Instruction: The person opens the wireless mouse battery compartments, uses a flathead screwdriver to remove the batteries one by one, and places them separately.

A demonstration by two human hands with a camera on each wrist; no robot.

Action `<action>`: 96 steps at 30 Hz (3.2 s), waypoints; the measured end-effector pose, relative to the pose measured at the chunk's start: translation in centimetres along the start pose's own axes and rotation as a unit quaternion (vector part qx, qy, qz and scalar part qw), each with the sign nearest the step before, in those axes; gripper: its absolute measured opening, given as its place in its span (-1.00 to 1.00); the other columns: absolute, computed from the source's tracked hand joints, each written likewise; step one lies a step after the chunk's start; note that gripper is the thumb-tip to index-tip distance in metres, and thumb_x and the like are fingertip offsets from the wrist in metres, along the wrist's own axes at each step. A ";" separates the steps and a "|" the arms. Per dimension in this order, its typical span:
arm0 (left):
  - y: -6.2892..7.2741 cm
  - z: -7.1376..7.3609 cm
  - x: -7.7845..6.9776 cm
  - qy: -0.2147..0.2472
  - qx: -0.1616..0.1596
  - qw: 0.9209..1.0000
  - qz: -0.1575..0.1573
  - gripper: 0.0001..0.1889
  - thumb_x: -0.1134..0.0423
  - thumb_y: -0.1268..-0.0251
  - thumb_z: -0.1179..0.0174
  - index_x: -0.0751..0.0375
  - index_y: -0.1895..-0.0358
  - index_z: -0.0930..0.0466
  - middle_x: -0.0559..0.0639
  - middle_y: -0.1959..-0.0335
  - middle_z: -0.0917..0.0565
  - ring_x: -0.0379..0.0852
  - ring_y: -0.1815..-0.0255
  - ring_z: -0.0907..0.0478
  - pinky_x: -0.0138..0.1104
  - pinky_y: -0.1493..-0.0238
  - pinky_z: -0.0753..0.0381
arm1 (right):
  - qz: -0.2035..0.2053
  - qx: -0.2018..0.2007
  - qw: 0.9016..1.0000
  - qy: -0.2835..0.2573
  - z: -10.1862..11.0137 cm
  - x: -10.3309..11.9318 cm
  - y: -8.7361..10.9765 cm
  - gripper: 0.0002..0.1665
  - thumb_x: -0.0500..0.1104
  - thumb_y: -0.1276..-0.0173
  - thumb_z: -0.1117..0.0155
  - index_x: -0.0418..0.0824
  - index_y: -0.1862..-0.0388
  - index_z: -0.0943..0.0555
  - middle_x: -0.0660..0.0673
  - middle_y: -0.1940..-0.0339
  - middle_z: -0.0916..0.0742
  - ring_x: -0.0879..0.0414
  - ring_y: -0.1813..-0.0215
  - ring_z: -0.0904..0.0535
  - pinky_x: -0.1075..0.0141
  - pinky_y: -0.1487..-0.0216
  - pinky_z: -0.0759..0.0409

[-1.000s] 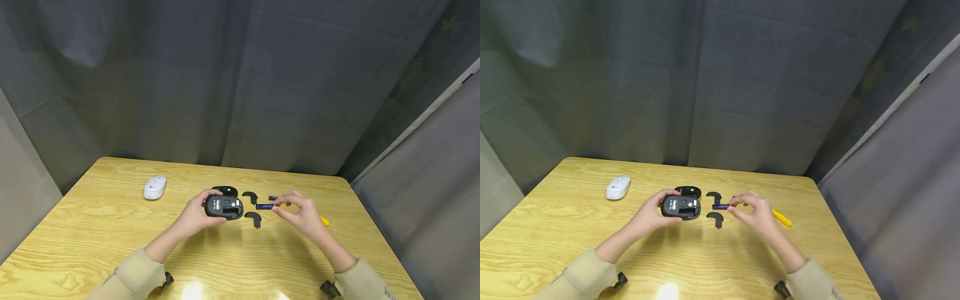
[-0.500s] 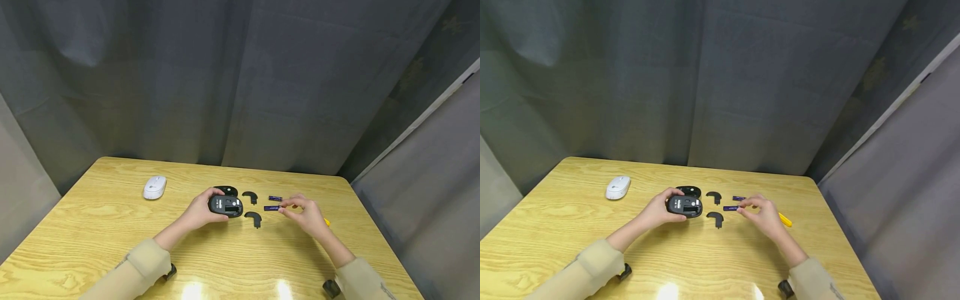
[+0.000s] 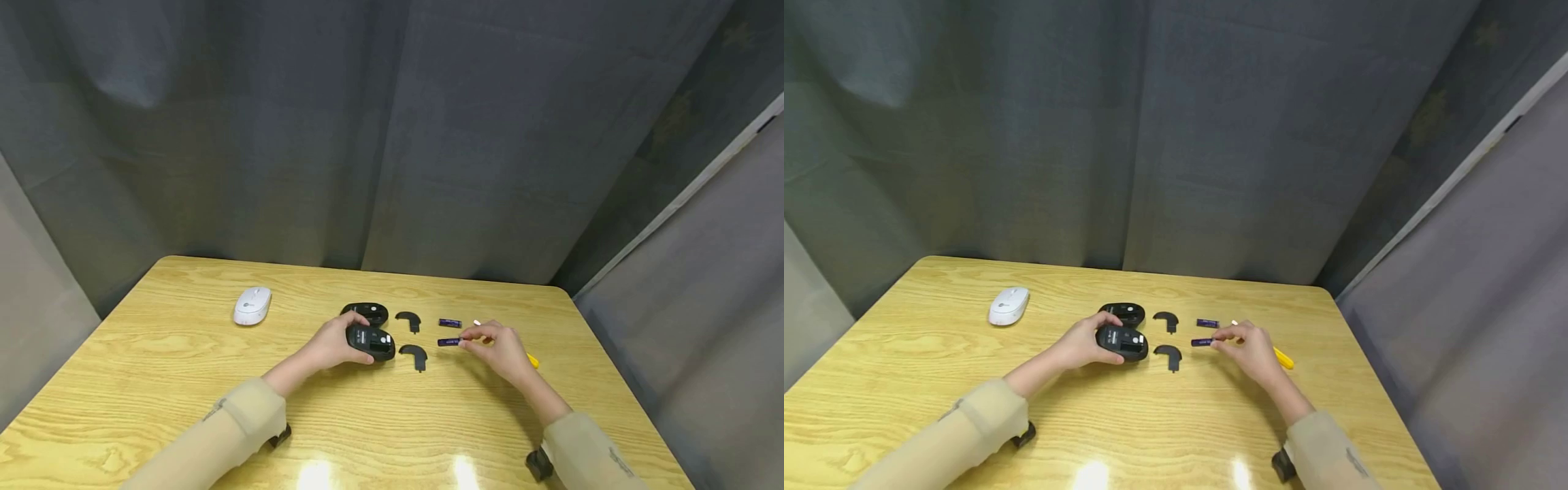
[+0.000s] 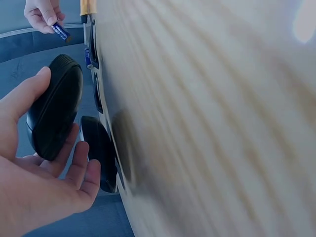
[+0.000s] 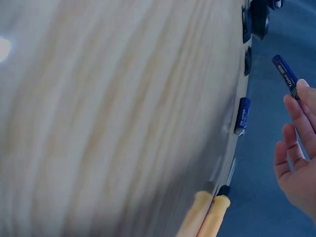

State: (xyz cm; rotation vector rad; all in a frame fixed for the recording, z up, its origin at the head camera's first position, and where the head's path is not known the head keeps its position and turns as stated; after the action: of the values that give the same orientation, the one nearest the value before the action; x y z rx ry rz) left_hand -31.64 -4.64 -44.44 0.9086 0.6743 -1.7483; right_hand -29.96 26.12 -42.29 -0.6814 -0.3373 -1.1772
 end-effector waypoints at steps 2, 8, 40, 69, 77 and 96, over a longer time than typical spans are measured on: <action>-0.2 -0.1 0.1 -0.007 0.004 1.000 0.004 -0.31 0.17 0.33 -0.59 0.02 -0.02 -0.47 0.12 -0.02 -0.56 0.03 -0.02 -0.51 -0.12 -0.05 -0.49 | 0.000 0.003 1.000 0.008 -0.1 -0.4 -0.1 -0.86 -0.09 -0.14 -0.43 -0.06 0.31 -0.75 0.04 0.29 -0.73 0.09 0.18 -0.58 0.32 0.23 -0.54; -0.7 -0.6 0.4 -0.048 0.011 0.999 0.001 -0.32 0.17 0.34 -0.59 0.07 0.00 -0.47 0.16 -0.03 -0.56 0.08 -0.05 -0.50 -0.08 -0.09 -0.48 | -0.005 0.017 1.000 0.022 -0.5 -1.2 -0.4 -0.87 -0.10 -0.12 -0.44 -0.06 0.33 -0.75 0.05 0.36 -0.71 0.07 0.22 -0.58 0.34 0.28 -0.55; -0.3 -0.2 0.6 -0.069 0.047 0.996 0.028 -0.37 0.24 0.24 -0.55 0.22 -0.03 -0.51 0.12 0.01 -0.58 0.05 -0.05 -0.50 -0.07 -0.15 -0.45 | -0.025 0.126 0.990 0.061 -2.3 -2.8 -1.0 -0.91 -0.24 -0.13 -0.41 -0.19 0.37 -0.68 0.04 0.48 -0.68 0.25 0.51 -0.45 0.42 0.50 -0.43; 1.1 2.7 -1.2 -0.043 0.039 0.998 0.011 -0.30 0.19 0.07 -0.46 0.16 -0.23 -0.42 0.07 -0.18 -0.51 0.07 -0.22 -0.41 -0.04 -0.25 -0.37 | -0.024 0.138 0.987 0.077 -1.0 -0.6 -1.7 -0.64 -0.19 -0.21 -0.36 -0.25 0.01 -0.64 -0.19 0.04 -0.69 -0.02 0.16 -0.59 0.20 0.27 -0.57; 1.9 3.1 -0.9 -0.022 0.035 0.999 0.009 -0.30 0.17 0.07 -0.47 0.15 -0.23 -0.42 0.04 -0.17 -0.51 0.09 -0.24 -0.38 -0.01 -0.24 -0.37 | -0.020 0.120 0.987 0.106 -3.1 -2.3 -2.6 -0.76 -0.29 -0.12 -0.40 -0.20 0.19 -0.72 -0.14 0.19 -0.73 0.12 0.27 -0.56 0.21 0.25 -0.56; 3.0 3.4 -0.9 -0.016 0.029 0.999 0.001 -0.30 0.14 0.06 -0.46 0.14 -0.23 -0.41 0.03 -0.18 -0.51 0.10 -0.23 -0.38 0.00 -0.21 -0.39 | -0.002 0.142 0.987 0.076 -3.0 -1.6 -1.4 -0.83 -0.34 -0.11 -0.40 -0.17 0.29 -0.72 -0.01 0.30 -0.74 0.20 0.30 -0.56 0.29 0.26 -0.57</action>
State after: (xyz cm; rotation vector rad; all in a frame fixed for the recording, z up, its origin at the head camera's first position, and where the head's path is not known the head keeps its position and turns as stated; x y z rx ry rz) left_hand -29.49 -7.82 -41.89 0.9192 0.6030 -1.7845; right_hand -32.09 25.04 -45.02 -0.3409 -0.3683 -1.1495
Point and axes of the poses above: each hand's wrist, its own y-axis away from the middle knuckle, its own z-axis out of the back of the hand, x = y × z, the point moved 6 cm from there along -y, towards the middle knuckle
